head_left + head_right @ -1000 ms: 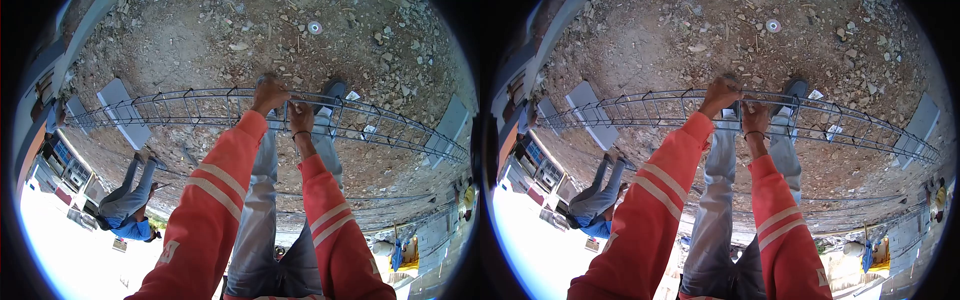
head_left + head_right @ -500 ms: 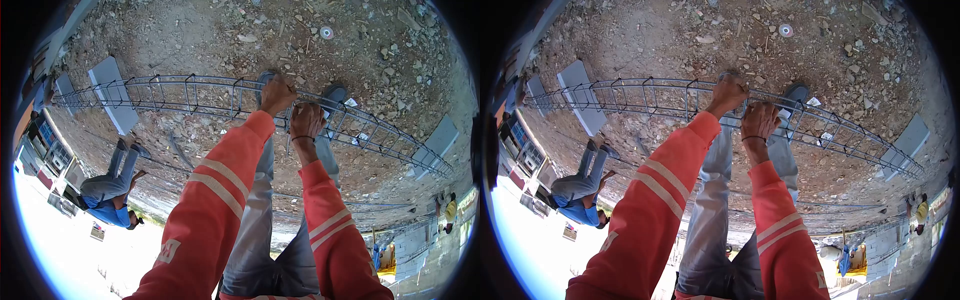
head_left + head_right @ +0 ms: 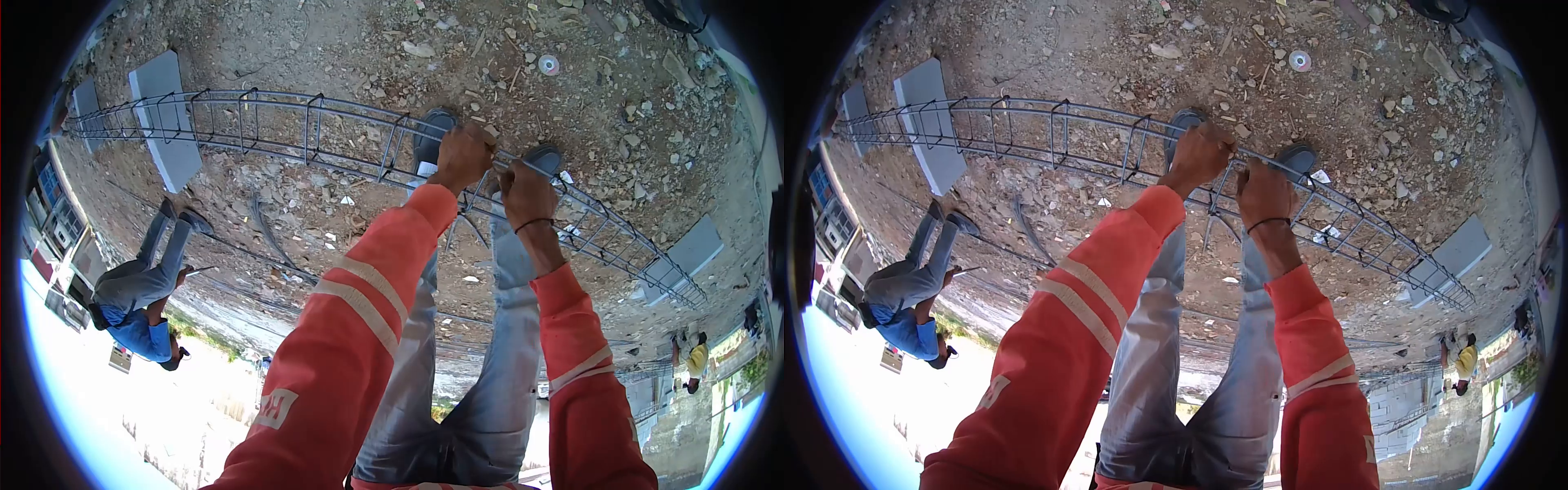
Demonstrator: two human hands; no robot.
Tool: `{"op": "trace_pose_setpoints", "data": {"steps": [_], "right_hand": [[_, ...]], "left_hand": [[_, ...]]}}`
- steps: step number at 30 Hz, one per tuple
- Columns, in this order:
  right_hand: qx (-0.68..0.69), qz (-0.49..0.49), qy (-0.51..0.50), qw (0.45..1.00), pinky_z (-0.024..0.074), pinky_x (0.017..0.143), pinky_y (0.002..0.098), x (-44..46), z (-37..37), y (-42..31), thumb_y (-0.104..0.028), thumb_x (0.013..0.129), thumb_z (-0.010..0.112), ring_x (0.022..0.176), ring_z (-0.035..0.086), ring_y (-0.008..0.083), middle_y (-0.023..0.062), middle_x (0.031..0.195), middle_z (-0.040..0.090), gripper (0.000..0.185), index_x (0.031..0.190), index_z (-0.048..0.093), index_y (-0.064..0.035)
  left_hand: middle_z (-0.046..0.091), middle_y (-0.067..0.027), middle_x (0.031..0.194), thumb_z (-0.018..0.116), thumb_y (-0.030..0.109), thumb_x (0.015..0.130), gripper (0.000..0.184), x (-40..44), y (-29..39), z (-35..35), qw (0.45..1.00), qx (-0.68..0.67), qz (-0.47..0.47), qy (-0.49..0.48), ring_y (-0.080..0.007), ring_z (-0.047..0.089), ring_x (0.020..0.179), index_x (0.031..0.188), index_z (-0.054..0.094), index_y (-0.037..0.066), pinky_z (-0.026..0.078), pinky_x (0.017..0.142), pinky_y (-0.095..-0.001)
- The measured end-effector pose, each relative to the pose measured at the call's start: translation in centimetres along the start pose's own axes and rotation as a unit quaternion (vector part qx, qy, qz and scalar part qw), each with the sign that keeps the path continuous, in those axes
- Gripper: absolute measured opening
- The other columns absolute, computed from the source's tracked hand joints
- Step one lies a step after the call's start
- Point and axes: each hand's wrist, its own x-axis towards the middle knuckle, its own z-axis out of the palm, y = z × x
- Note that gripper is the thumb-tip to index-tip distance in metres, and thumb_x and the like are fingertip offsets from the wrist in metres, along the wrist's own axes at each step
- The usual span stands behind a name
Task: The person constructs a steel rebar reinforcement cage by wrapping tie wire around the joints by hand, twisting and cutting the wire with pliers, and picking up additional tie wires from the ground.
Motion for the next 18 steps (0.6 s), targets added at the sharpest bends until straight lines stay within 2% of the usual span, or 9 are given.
{"op": "trace_pose_setpoints", "data": {"steps": [1, 2, 4, 5, 7, 9, 13, 17, 18], "right_hand": [[-0.048, -0.052, -0.02, 0.997, 0.0517, 0.065, 0.0543, 0.8, -0.9, 0.3, -0.023, 0.085, 0.064, 0.079, 0.069, 0.0393, 0.0151, 0.085, 0.071, 0.016, 0.092, 0.068, -0.0097], [-0.053, -0.054, -0.021, 0.997, 0.0517, 0.065, 0.0543, 2.1, -1.4, 0.6, -0.023, 0.085, 0.064, 0.079, 0.069, 0.0393, 0.0151, 0.085, 0.071, 0.016, 0.092, 0.068, -0.0097], [-0.12, -0.206, -0.032, 0.971, 0.0523, 0.071, 0.0488, 4.8, -2.3, 0.5, -0.028, 0.087, 0.066, 0.081, 0.068, 0.0371, 0.014, 0.08, 0.069, 0.018, 0.091, 0.068, -0.0102], [-0.124, -0.208, -0.033, 0.97, 0.0523, 0.071, 0.0488, 6.0, -2.6, 0.2, -0.028, 0.087, 0.066, 0.081, 0.068, 0.0371, 0.014, 0.08, 0.069, 0.018, 0.091, 0.068, -0.0102], [-0.181, -0.353, -0.056, 0.916, 0.0528, 0.07, 0.0477, 8.0, -3.4, -0.5, -0.028, 0.088, 0.064, 0.082, 0.068, 0.0371, 0.0149, 0.082, 0.069, 0.018, 0.09, 0.068, -0.0105], [-0.173, -0.344, -0.091, 0.918, 0.0526, 0.071, 0.0472, 9.1, -4.3, -0.9, -0.028, 0.087, 0.065, 0.082, 0.067, 0.0373, 0.0154, 0.081, 0.069, 0.018, 0.09, 0.068, -0.0101], [-0.084, -0.295, -0.123, 0.944, 0.0515, 0.074, 0.0455, 10.9, -3.3, 0.6, -0.031, 0.085, 0.068, 0.081, 0.066, 0.0383, 0.0165, 0.08, 0.068, 0.023, 0.093, 0.071, -0.01], [-0.049, -0.215, -0.141, 0.965, 0.051, 0.073, 0.0434, 10.5, -1.1, 4.5, -0.034, 0.086, 0.068, 0.079, 0.067, 0.033, 0.0118, 0.08, 0.069, 0.027, 0.093, 0.073, -0.0086], [0.041, -0.169, -0.17, 0.97, 0.05, 0.071, 0.0422, 10.0, 0.1, 5.9, -0.035, 0.087, 0.067, 0.077, 0.067, 0.0323, 0.0124, 0.079, 0.068, 0.028, 0.091, 0.074, -0.0079]], "left_hand": [[0.07, -0.0172, 0.089, 0.068, 0.014, 0.075, 0.007, -0.4, 0.8, -0.9, 1.0, -0.005, -0.004, 0.001, -0.0365, 0.067, 0.09, 0.078, 0.074, 0.012, 0.053, 0.081, -0.0468], [0.07, -0.017, 0.09, 0.068, 0.017, 0.075, 0.01, -0.7, 1.5, -1.8, 1.0, -0.006, 0.008, -0.007, -0.0358, 0.067, 0.09, 0.081, 0.073, 0.01, 0.053, 0.081, -0.0467], [0.07, -0.0169, 0.09, 0.068, 0.019, 0.075, 0.015, -1.4, 2.2, -2.6, 1.0, -0.011, 0.019, -0.011, -0.0351, 0.067, 0.09, 0.084, 0.072, 0.009, 0.052, 0.081, -0.0466], [0.07, -0.0163, 0.09, 0.068, 0.023, 0.074, 0.02, -1.7, 2.2, -2.6, 0.999, 0.011, 0.045, 0.002, -0.0343, 0.067, 0.089, 0.086, 0.072, 0.007, 0.051, 0.081, -0.046], [0.07, -0.0157, 0.09, 0.069, 0.026, 0.074, 0.025, -1.7, 2.1, -2.4, 0.997, 0.028, 0.067, 0.017, -0.0335, 0.067, 0.087, 0.088, 0.072, 0.005, 0.05, 0.082, -0.0454], [0.072, -0.0157, 0.092, 0.075, 0.032, 0.071, 0.035, -1.7, 2.2, -2.4, 0.999, 0.03, 0.045, -0.004, -0.0338, 0.067, 0.089, 0.093, 0.073, 0.005, 0.049, 0.086, -0.0442], [0.072, -0.0144, 0.089, 0.075, 0.033, 0.073, 0.033, -2.1, 2.8, -2.1, 0.996, 0.079, 0.03, 0.036, -0.0328, 0.068, 0.083, 0.094, 0.073, 0.007, 0.048, 0.085, -0.0434], [0.072, -0.0106, 0.08, 0.073, 0.028, 0.079, 0.026, -2.3, 2.7, -1.5, 0.996, -0.018, 0.035, 0.077, -0.0324, 0.068, 0.072, 0.092, 0.07, 0.006, 0.046, 0.08, -0.0422], [0.072, -0.0096, 0.077, 0.072, 0.027, 0.081, 0.023, -2.3, 2.5, -1.5, 0.991, -0.064, 0.047, 0.111, -0.0323, 0.067, 0.069, 0.089, 0.069, 0.006, 0.046, 0.079, -0.0421]]}}
